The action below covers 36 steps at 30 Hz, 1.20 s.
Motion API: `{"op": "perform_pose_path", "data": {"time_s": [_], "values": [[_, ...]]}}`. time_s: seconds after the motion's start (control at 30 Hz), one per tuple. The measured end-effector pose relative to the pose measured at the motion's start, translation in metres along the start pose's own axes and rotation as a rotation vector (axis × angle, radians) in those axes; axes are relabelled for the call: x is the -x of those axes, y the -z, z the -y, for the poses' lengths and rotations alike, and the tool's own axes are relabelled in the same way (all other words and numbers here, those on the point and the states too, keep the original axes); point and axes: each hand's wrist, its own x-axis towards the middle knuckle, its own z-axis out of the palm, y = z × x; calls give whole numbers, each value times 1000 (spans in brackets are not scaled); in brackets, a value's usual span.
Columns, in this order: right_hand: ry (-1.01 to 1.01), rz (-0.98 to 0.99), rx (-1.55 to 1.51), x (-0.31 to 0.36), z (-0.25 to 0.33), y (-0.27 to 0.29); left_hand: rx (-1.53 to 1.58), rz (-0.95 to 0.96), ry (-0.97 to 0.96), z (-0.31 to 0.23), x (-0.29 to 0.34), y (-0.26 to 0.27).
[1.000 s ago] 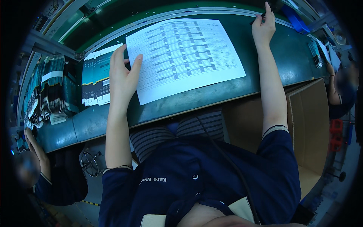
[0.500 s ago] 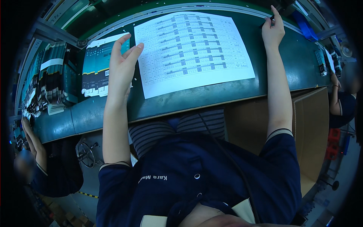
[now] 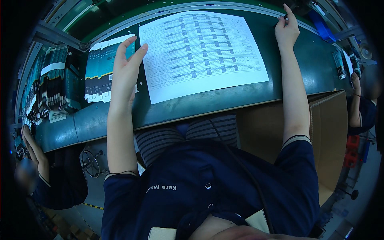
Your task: Sorting small black components and filling out production log sheets at a factory workstation.
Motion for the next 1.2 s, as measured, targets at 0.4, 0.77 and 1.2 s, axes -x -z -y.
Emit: {"op": "perform_pose_path", "data": {"time_s": [0.4, 0.77, 1.2], "values": [[-225, 122, -214, 3, 13, 1, -81, 63, 20, -15, 10, -5], [81, 354, -627, 46, 149, -1, -122, 195, -111, 0, 3, 5], [-599, 62, -620, 11, 47, -6, -99, 10, -558, 0, 7, 4]]}}
